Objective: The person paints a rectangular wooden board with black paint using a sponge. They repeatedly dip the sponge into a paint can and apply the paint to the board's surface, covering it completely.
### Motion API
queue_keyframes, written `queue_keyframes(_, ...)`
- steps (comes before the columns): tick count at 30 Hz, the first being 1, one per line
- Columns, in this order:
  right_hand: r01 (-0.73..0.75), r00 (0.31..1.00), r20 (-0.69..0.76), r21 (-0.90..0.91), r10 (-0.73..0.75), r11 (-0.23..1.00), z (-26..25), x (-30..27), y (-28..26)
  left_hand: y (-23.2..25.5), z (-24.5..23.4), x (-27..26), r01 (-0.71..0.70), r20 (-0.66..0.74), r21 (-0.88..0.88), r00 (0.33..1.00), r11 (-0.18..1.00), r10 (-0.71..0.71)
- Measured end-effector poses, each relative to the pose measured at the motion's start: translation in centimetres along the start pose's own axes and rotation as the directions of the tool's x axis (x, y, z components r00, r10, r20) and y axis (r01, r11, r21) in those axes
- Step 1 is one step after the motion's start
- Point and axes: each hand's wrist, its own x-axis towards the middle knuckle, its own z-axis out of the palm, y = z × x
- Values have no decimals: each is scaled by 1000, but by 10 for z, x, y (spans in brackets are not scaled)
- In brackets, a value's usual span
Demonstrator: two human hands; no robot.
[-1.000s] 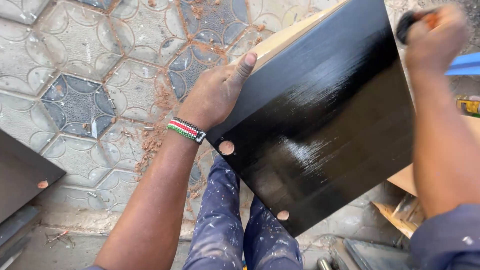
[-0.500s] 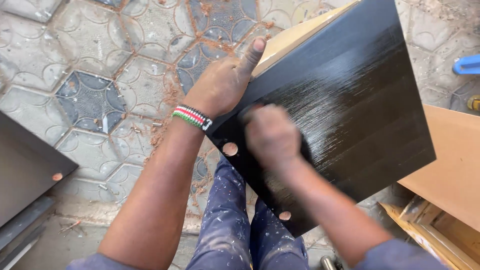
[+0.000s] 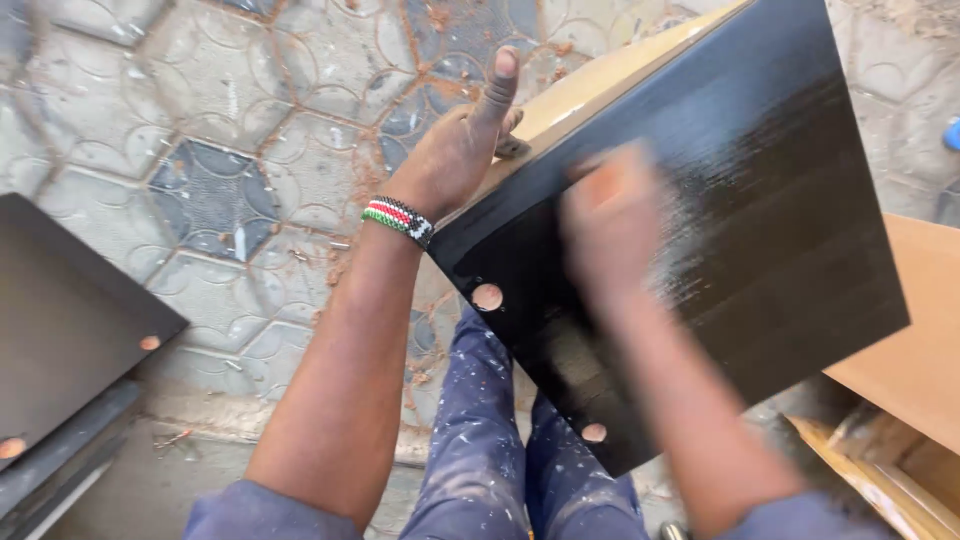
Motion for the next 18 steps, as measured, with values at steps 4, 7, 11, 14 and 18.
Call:
queue_keyframes(4,-22,947,321,44,6,999,63,-101,-143,75,-28,-16,461,19,-282,879,841,-476)
queue_keyframes(7,-77,905,426,213,-21,974,38,-127,-154,99,-5,-36,258,-79,-419,945,871,-318)
queue_keyframes(11,-347,909,337,280,247,895,-74,-143,-78,148,81,-70,151,5,-340,987,928,-159)
queue_keyframes(14,-541,841,152,212,519,814,-161,-198,16,171,178,-98,-73,-46,-430,997,900,59)
queue_keyframes(18,-760,547,-166,314,821,570,-242,-298,139,204,316,-140,73,253,-560,964,825,86)
